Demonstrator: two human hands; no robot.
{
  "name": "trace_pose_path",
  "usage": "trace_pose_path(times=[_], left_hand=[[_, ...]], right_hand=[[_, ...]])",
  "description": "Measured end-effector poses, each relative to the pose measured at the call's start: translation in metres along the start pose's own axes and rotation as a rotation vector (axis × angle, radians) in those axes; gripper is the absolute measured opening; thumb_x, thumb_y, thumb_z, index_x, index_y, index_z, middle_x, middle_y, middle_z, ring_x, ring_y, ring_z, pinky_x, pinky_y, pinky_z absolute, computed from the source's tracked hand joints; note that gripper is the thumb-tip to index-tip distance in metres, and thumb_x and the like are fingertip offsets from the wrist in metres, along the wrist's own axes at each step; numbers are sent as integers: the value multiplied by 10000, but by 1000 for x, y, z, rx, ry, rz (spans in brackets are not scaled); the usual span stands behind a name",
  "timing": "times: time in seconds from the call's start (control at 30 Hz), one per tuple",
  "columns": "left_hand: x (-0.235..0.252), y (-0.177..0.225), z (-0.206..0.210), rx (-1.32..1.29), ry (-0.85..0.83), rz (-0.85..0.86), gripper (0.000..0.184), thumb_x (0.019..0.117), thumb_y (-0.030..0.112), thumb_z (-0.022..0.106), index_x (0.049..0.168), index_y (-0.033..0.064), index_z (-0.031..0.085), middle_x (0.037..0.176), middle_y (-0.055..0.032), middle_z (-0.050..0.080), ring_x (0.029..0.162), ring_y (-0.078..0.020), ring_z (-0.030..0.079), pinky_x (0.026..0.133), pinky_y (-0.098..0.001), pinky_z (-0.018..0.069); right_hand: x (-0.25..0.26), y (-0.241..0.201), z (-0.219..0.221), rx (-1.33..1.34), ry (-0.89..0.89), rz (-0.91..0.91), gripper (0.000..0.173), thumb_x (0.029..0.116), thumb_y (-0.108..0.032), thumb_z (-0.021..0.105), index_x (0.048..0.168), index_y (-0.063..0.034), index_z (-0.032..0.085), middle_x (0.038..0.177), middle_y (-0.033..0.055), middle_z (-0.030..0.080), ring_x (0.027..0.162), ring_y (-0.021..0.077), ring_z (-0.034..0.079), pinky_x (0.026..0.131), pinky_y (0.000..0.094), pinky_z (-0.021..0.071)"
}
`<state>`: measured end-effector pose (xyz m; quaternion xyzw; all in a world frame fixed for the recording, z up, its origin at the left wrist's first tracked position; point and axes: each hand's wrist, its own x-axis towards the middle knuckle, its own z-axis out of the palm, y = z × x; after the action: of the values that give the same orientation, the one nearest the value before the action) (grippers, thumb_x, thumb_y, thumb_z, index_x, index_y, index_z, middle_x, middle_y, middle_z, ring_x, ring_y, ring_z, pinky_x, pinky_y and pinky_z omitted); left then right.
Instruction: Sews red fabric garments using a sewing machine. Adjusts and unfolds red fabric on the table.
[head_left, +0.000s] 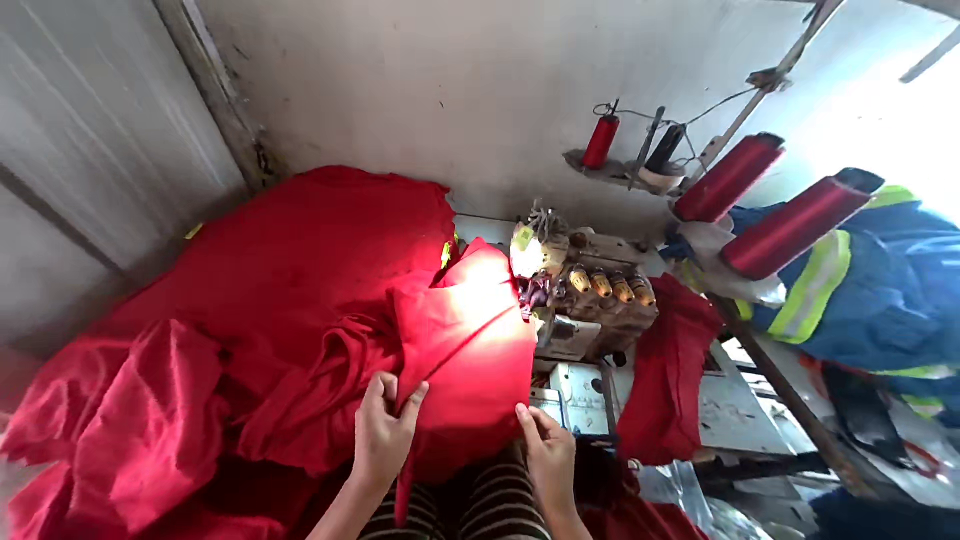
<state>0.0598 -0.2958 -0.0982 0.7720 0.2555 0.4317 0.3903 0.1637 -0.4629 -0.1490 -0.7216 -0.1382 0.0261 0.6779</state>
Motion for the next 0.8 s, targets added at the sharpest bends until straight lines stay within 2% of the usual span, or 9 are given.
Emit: trace_pose_path(times=[0.1,0.23,0.37,0.47,0.53,0.6,0.67,0.73,0.8], left_hand=[[22,1,10,-29,32,-7,384,877,154,734,1021,-106,490,828,-69,523,711,-18,491,664,-172,422],[51,-6,24,-49,36,-12,425,886,110,734,1110,-151,485,908,-166,592,799,-111,570,742,-259,480],[58,-24,34,-41,49,-5,461,906,108,720,1218,-97,449,854,-125,665,775,-84,644,747,-269,524],[31,-41,25,2,65,169,670,887,100,693,1366,-179,317,1180,-285,610,919,-197,673,777,-332,568],[-7,-45,3,109,-12,184,705,880,157,721,1341,-181,308,1270,-336,537,948,-250,659,745,-344,555],[-37,-40,-15,253,-172,94,586,883,238,747,1214,-185,515,1204,-349,593,999,-380,654,809,-465,550],[-58,-37,-19,444,-324,34,600,870,413,725,1069,-150,663,1222,-365,604,1163,-522,588,954,-626,479],[-67,-34,-10,539,-373,7,699,847,542,695,978,-144,681,1234,-401,578,1220,-583,531,967,-691,426],[-70,-35,2,490,-341,-24,674,849,515,714,907,-155,665,1192,-409,578,1202,-579,537,977,-676,427]], right_hand=[[25,-10,3,-16,-25,49,186,967,-105,636,892,30,739,743,22,694,660,3,628,676,203,541],[51,-21,11,-58,-34,66,216,1004,-126,621,891,19,734,733,29,681,644,34,617,669,251,539],[64,-20,21,-14,6,19,183,996,-110,632,904,25,714,738,20,671,653,18,609,665,231,528],[48,-11,19,108,-23,58,99,954,-54,675,983,41,671,813,36,691,710,11,652,679,189,560],[15,3,7,32,-103,75,150,933,-70,700,1002,62,686,863,67,700,767,24,665,726,195,567],[-14,13,-6,-65,-180,113,186,936,-105,707,1004,68,706,890,96,725,800,49,679,768,222,562],[-40,23,-18,-98,-231,208,199,942,-94,705,1029,84,709,919,130,729,817,82,686,785,247,563],[-54,31,-21,-76,-245,291,195,941,-64,701,1049,98,692,913,140,719,793,104,699,764,266,591],[-57,37,-18,-40,-238,305,194,929,-41,701,1058,102,675,910,133,706,791,102,688,760,264,584]])
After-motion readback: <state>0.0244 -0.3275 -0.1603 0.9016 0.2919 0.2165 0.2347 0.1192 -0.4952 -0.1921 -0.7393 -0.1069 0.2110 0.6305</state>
